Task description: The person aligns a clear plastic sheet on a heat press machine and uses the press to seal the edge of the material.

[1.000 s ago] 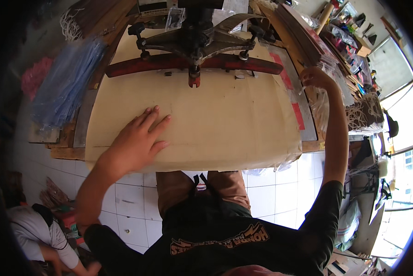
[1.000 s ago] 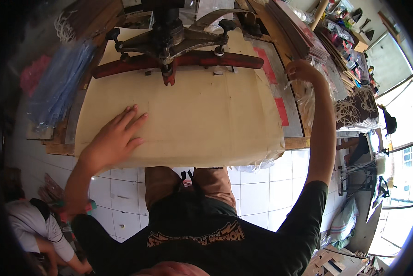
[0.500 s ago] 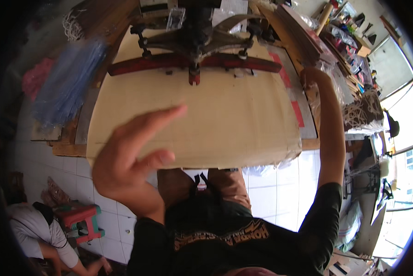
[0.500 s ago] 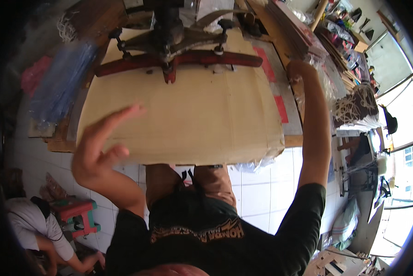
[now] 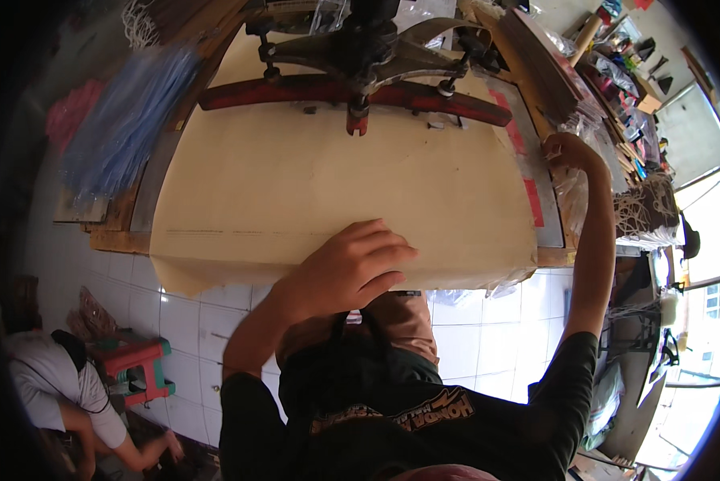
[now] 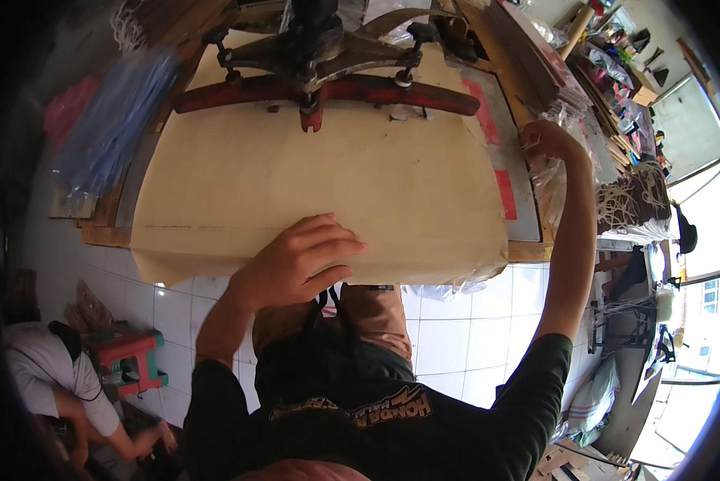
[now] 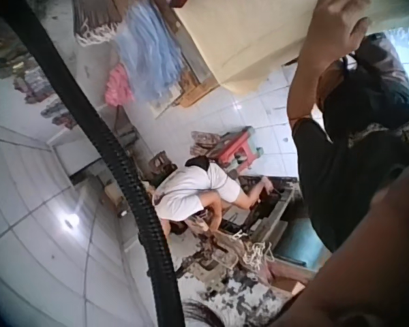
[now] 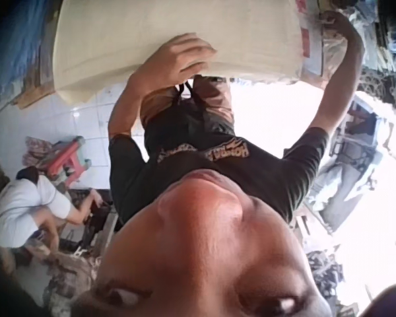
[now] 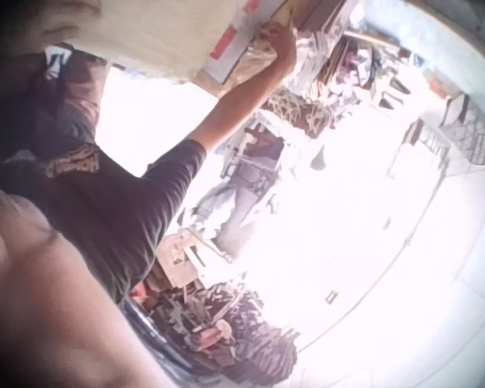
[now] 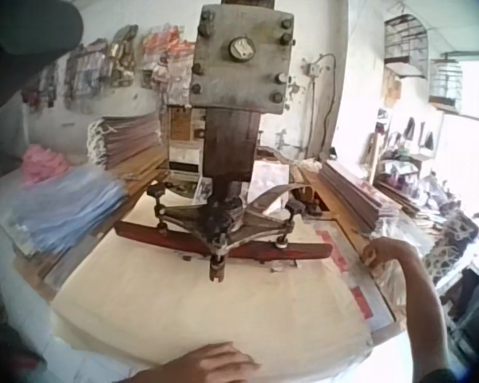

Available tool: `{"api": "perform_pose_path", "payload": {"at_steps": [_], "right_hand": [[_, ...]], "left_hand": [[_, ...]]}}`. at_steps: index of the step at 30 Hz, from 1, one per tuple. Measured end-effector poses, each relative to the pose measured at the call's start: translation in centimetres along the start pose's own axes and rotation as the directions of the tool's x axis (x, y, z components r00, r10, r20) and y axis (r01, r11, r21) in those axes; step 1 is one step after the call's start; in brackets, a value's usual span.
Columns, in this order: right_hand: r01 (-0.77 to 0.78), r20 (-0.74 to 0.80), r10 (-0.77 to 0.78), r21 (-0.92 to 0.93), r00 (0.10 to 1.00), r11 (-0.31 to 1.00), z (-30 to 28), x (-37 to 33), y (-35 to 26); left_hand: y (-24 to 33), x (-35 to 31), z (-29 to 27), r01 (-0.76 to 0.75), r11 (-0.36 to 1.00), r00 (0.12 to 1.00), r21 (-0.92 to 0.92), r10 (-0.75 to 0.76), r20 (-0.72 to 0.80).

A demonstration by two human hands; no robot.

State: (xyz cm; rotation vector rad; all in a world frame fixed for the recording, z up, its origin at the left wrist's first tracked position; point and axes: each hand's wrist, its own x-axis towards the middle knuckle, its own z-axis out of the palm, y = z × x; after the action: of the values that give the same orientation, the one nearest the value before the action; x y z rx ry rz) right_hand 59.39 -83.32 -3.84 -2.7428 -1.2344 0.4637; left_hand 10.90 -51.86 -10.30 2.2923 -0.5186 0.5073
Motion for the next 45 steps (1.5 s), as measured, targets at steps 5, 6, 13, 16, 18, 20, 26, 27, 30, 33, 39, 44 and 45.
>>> {"api": "perform_pose_path", "payload": {"at_steps": [5, 6, 13, 16, 18, 20, 26, 27, 30, 33, 39, 44, 45], "right_hand": [[0.076, 0.063, -0.078, 0.028, 0.995, 0.997, -0.2, 0.6, 1.6], [0.132, -0.113, -0.127, 0.044, 0.985, 0.990, -1.1, 0.8, 2.0], [0.604, -0.806, 0.092, 0.508, 0.585, 0.614, -4.6, 1.0, -1.2], [0.743, -0.834, 0.210, 0.551, 0.510, 0.379, -6.7, -1.7, -4.1], [0.798, -0.812, 0.148, 0.583, 0.565, 0.152, -5.6, -1.8, -11.2], [0.764, -0.767, 0.030, 0.641, 0.641, 0.069, -4.3, -2.6, -16.3], [0.171, -0.197, -0.352, 0.980, 0.915, -0.103, 4.6, -7.0, -30.8], [0.012, -0.077, -0.428, 0.988, 0.901, -0.152, 5.8, -7.4, -31.8], [-0.230, 0.104, -0.492, 0.952, 0.864, -0.203, 7.7, -7.7, -34.2], [-0.285, 0.120, -0.544, 0.930, 0.831, -0.230, 8.8, -7.5, -34.9], [-0.084, 0.007, -0.472, 0.986, 0.881, -0.143, 9.7, -8.8, -34.8], [0.118, -0.033, -0.400, 0.975, 0.916, 0.190, 9.3, -8.8, -33.4], [0.153, -0.043, -0.392, 0.955, 0.919, 0.253, 9.1, -8.7, -33.1]], "left_hand": [[-0.6, -0.3, -1.2, -0.152, 0.977, 0.965, 0.151, 0.113, 0.237], [-0.8, -0.1, -1.8, -0.169, 0.973, 0.952, 0.158, 0.120, 0.281], [1.2, 1.3, -5.9, -0.005, 0.984, 0.940, 0.180, -0.056, 0.336], [1.2, 3.8, -5.8, 0.017, 0.986, 0.995, 0.166, -0.032, 0.090], [1.9, 4.0, -6.7, -0.013, 0.993, 0.994, 0.113, 0.025, -0.107], [1.9, 3.7, -5.7, -0.006, 0.983, 0.951, -0.182, -0.051, -0.306], [1.6, 4.9, -0.7, -0.070, 0.799, 0.756, -0.597, -0.348, -0.555], [1.3, 5.1, 0.0, -0.114, 0.756, 0.761, -0.645, -0.351, -0.546], [0.9, 4.4, 0.5, -0.212, 0.661, 0.757, -0.720, -0.355, -0.549], [0.3, 3.5, 0.1, -0.207, 0.693, 0.738, -0.690, -0.352, -0.575], [0.0, 2.9, 0.3, -0.241, 0.669, 0.510, -0.703, -0.529, -0.678], [-0.6, 2.3, 0.5, -0.297, 0.666, 0.424, -0.684, -0.550, -0.719], [-0.9, 1.9, 0.4, -0.297, 0.683, 0.410, -0.667, -0.540, -0.735]]}}
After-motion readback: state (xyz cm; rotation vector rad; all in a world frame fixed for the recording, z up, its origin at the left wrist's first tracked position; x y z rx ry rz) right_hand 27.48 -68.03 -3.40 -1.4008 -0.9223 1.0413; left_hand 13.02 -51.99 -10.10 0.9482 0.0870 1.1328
